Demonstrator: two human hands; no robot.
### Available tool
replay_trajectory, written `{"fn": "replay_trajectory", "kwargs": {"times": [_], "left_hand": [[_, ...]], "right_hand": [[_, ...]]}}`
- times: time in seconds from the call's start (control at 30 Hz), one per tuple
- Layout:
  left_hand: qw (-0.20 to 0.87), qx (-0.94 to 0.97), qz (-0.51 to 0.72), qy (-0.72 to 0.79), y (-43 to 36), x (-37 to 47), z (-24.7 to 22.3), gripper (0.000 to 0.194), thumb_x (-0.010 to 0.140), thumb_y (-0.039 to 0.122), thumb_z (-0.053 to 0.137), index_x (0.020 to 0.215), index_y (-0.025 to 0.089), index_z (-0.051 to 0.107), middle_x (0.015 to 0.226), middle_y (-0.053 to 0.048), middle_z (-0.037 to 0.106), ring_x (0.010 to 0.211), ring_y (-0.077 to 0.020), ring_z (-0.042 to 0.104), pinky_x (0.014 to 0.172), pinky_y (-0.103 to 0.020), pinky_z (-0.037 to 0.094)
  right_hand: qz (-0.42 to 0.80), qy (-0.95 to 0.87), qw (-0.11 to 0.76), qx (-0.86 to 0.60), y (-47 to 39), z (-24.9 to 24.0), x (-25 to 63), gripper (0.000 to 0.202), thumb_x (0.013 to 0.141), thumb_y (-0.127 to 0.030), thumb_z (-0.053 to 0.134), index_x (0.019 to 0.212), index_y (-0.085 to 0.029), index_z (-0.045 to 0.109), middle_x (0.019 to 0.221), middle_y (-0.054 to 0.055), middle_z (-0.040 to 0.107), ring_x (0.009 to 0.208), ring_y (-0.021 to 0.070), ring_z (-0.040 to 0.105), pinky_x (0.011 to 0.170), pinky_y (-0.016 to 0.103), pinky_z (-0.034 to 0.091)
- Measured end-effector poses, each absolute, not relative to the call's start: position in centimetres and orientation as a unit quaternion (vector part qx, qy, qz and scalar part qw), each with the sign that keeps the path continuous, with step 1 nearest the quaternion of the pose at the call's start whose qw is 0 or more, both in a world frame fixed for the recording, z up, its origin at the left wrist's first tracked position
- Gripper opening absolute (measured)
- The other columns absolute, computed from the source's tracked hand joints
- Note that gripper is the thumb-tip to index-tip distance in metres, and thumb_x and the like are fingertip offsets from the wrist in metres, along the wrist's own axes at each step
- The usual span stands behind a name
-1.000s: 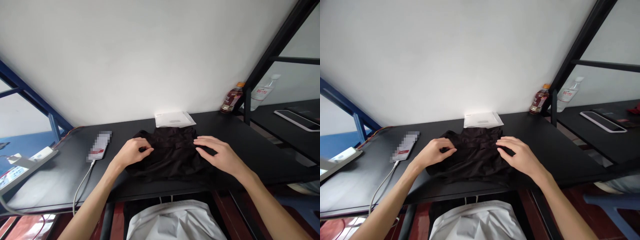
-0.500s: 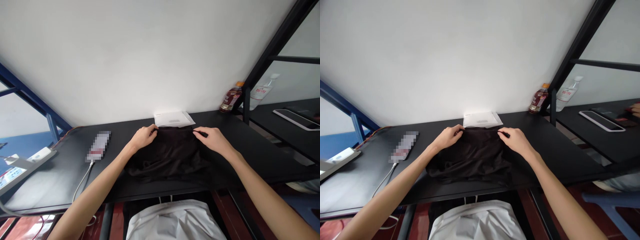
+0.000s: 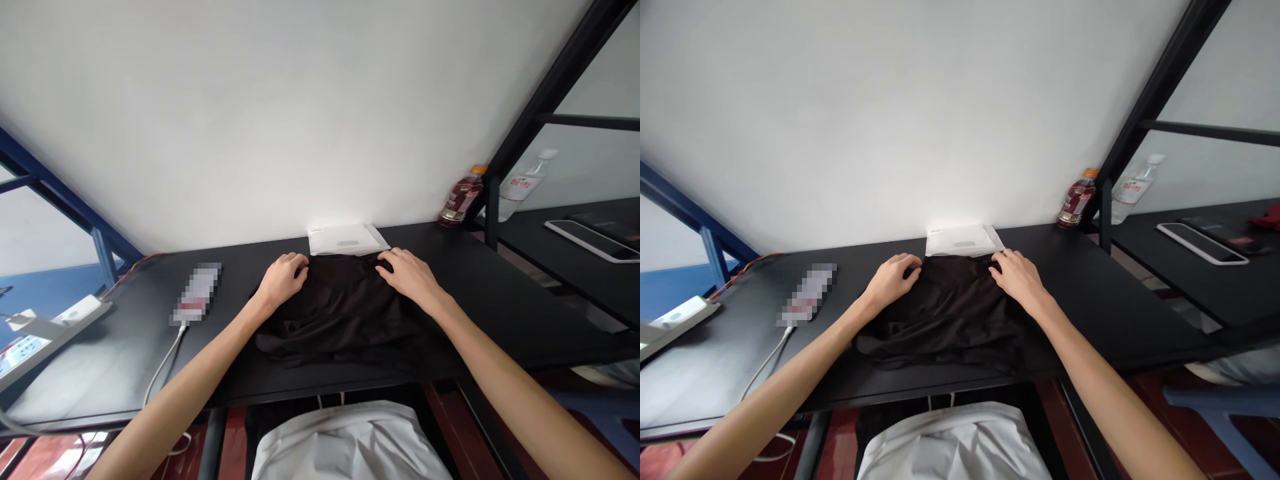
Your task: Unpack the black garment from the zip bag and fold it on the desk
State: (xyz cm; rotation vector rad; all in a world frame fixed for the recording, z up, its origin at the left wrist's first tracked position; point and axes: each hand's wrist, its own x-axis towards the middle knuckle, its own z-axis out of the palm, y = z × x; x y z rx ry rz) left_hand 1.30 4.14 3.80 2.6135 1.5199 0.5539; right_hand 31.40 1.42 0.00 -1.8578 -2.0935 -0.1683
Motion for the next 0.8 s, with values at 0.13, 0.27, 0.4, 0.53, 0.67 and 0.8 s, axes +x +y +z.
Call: {"fn": "replay_trajectory", "kwargs": {"times": [0.13, 0.27, 0.4, 0.53, 0.67, 0.8], "left_hand": [[0.046, 0.878, 0.174, 0.443, 1.3, 0.2, 3.8, 0.024, 0.100, 0.036, 0.053, 0.107, 0.021, 0.071, 0.111, -0.008, 0.075, 0.108, -0.0275, 0.069, 0.099, -0.042, 0.053], [0.080, 0.880, 0.114, 0.454, -1.3, -0.8, 2.8, 0.063, 0.097, 0.064, 0.051, 0.142, 0.020, 0.058, 0.150, -0.016, 0.055, 0.141, -0.0361, 0.050, 0.116, -0.055, 0.040], [0.089, 0.877, 0.079, 0.465, -2.4, -1.4, 1.5, 0.079, 0.096, 0.072, 0.045, 0.158, 0.023, 0.039, 0.165, -0.016, 0.034, 0.153, -0.0380, 0.030, 0.122, -0.065, 0.026], [0.077, 0.878, 0.082, 0.465, -2.6, -1.7, 1.1, 0.079, 0.097, 0.071, 0.041, 0.159, 0.022, 0.036, 0.166, -0.016, 0.031, 0.154, -0.0372, 0.027, 0.123, -0.064, 0.023], [0.053, 0.876, 0.087, 0.471, -2.8, -2.2, 1.1, 0.078, 0.097, 0.071, 0.043, 0.159, 0.023, 0.038, 0.166, -0.015, 0.033, 0.155, -0.0387, 0.025, 0.123, -0.066, 0.020], [0.054, 0.869, 0.086, 0.484, -2.9, -2.7, 1.1, 0.078, 0.096, 0.071, 0.045, 0.160, 0.027, 0.036, 0.166, -0.012, 0.033, 0.155, -0.0395, 0.022, 0.122, -0.069, 0.020]], "right_hand": [[-0.060, -0.776, 0.239, -0.581, 0.4, 0.7, 30.4, 0.026, 0.097, -0.032, 0.053, 0.106, -0.022, 0.076, 0.120, 0.012, 0.073, 0.111, 0.0326, 0.066, 0.095, 0.049, 0.055], [0.061, -0.833, 0.228, -0.501, -1.6, 1.3, 28.4, 0.041, 0.101, -0.048, 0.048, 0.128, -0.026, 0.071, 0.142, 0.010, 0.065, 0.136, 0.0317, 0.054, 0.113, 0.052, 0.045], [0.160, -0.840, 0.110, -0.506, -3.2, 0.9, 26.4, 0.068, 0.099, -0.067, 0.043, 0.156, -0.030, 0.044, 0.164, 0.010, 0.038, 0.153, 0.0355, 0.030, 0.121, 0.060, 0.030], [0.146, -0.843, 0.090, -0.510, -3.5, 0.0, 25.6, 0.071, 0.099, -0.068, 0.043, 0.159, -0.030, 0.038, 0.168, 0.010, 0.028, 0.156, 0.0351, 0.018, 0.124, 0.061, 0.019], [0.124, -0.849, 0.098, -0.504, -3.0, -0.7, 25.8, 0.071, 0.098, -0.068, 0.043, 0.159, -0.032, 0.037, 0.168, 0.008, 0.030, 0.156, 0.0351, 0.019, 0.124, 0.063, 0.017], [0.135, -0.856, 0.088, -0.490, -2.5, -0.5, 25.9, 0.073, 0.096, -0.070, 0.046, 0.159, -0.035, 0.036, 0.168, 0.006, 0.030, 0.156, 0.0351, 0.021, 0.124, 0.062, 0.019]]}}
